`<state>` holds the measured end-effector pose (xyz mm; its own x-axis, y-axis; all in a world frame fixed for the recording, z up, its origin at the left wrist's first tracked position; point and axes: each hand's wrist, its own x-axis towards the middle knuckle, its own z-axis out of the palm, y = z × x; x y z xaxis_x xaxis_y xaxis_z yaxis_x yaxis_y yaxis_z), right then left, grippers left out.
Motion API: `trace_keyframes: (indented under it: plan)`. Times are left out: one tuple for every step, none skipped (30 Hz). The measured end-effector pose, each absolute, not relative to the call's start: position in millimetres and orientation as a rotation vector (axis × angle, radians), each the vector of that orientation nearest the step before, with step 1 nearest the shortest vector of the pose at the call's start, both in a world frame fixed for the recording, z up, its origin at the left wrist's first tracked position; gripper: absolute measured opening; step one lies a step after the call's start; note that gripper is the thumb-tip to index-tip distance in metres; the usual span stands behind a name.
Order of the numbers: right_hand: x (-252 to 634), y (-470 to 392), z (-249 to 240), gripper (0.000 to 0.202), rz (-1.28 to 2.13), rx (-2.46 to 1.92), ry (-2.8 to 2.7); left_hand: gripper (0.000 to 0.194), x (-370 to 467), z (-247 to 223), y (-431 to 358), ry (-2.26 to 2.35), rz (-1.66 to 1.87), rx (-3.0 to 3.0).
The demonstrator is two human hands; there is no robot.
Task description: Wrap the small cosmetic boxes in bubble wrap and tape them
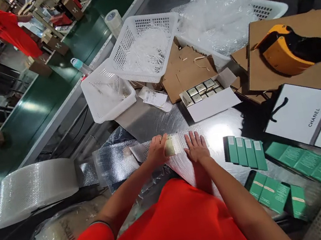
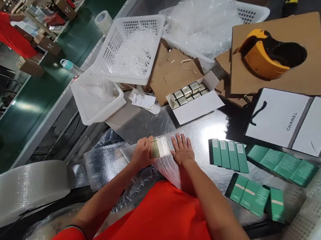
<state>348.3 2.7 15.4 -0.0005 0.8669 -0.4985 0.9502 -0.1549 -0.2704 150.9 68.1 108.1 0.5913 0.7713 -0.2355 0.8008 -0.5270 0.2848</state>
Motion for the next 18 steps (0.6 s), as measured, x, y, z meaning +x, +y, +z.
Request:
trace_keyframes:
  plan:
    - [348,3,16,0.068,-0.875,2.121,1.937,0.099,150,108,69,1.269,-0.122,2.469]
    - [348,4,18,0.068,-0.882,2.126,1.932,0.099,150,108,69,1.273,-0.129,2.471]
    - [348,4,19,0.068,-0.89,2.129,1.929,0.1,149,107,69,1.276,-0.137,2.468]
    - [349,4,21,0.068,-0.896,2.135,1.936,0.1,149,106,70,1.281,-0.144,2.461]
    - [350,4,24,0.068,-0.901,2.146,1.959,0.099,148,104,70,1.288,-0.153,2.453]
    - [352,3,27,0.066,-0.903,2.171,1.998,0.099,148,103,70,1.296,-0.163,2.444]
    - [355,2,31,0.062,-0.892,2.231,2.036,0.099,149,102,70,1.303,-0.173,2.436]
    - [358,1,35,0.057,-0.864,2.336,2.05,0.1,149,100,70,1.308,-0.182,2.428]
    - [362,-1,40,0.053,-0.816,2.485,2.013,0.101,149,99,70,1.31,-0.189,2.421]
    - [366,-2,44,0.051,-0.758,2.659,1.909,0.102,150,99,70,1.309,-0.195,2.416]
    - [369,-3,47,0.049,-0.724,2.818,1.742,0.106,150,98,70,1.306,-0.201,2.409]
    - [372,-3,50,0.05,-0.726,2.933,1.559,0.112,150,98,69,1.305,-0.199,2.4]
    - [375,-1,52,0.051,-0.759,2.993,1.405,0.118,150,97,69,1.316,-0.176,2.383]
    - [377,1,53,0.053,-0.809,3.008,1.305,0.124,148,96,68,1.346,-0.126,2.352]
    - [379,4,54,0.054,-0.861,3.0,1.252,0.127,146,95,67,1.398,-0.046,2.302]
    - [382,8,55,0.053,-0.905,2.983,1.23,0.125,143,94,66,1.47,0.059,2.225]
    - [385,11,56,0.051,-0.934,2.97,1.224,0.117,139,92,65,1.556,0.175,2.119]
    - [388,15,57,0.047,-0.952,2.961,1.223,0.104,135,89,65,1.64,0.277,1.987]
